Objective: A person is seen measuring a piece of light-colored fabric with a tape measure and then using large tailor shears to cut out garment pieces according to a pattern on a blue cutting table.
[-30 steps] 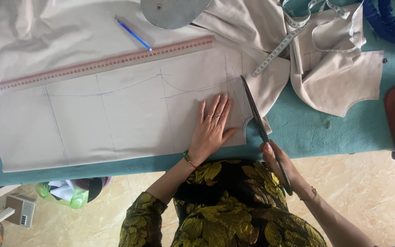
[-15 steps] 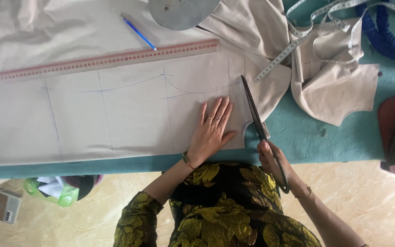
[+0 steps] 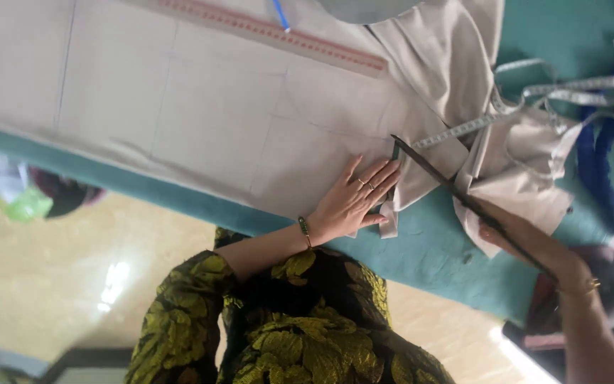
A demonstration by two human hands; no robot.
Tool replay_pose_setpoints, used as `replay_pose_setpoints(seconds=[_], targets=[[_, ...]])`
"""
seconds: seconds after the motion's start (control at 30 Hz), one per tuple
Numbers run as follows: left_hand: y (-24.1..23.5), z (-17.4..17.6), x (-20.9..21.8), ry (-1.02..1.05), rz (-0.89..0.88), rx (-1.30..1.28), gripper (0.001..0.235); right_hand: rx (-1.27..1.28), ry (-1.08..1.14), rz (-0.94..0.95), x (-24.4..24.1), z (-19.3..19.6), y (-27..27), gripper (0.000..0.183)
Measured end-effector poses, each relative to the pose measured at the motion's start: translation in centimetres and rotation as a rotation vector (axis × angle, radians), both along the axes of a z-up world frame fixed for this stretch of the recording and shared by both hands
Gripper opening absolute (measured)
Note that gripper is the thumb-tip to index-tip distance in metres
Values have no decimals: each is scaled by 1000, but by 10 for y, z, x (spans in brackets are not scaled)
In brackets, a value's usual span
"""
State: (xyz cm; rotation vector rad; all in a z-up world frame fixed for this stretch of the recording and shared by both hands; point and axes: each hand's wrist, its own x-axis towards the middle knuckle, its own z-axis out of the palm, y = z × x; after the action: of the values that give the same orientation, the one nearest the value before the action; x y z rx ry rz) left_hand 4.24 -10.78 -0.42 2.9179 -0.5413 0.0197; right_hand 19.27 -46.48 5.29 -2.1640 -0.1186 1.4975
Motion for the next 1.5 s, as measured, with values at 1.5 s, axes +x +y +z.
replay_pose_setpoints(seconds=[1.5], targets=[[-2, 4, -1, -65, 47, 231, 110, -233, -7, 770, 146, 23, 117, 74]])
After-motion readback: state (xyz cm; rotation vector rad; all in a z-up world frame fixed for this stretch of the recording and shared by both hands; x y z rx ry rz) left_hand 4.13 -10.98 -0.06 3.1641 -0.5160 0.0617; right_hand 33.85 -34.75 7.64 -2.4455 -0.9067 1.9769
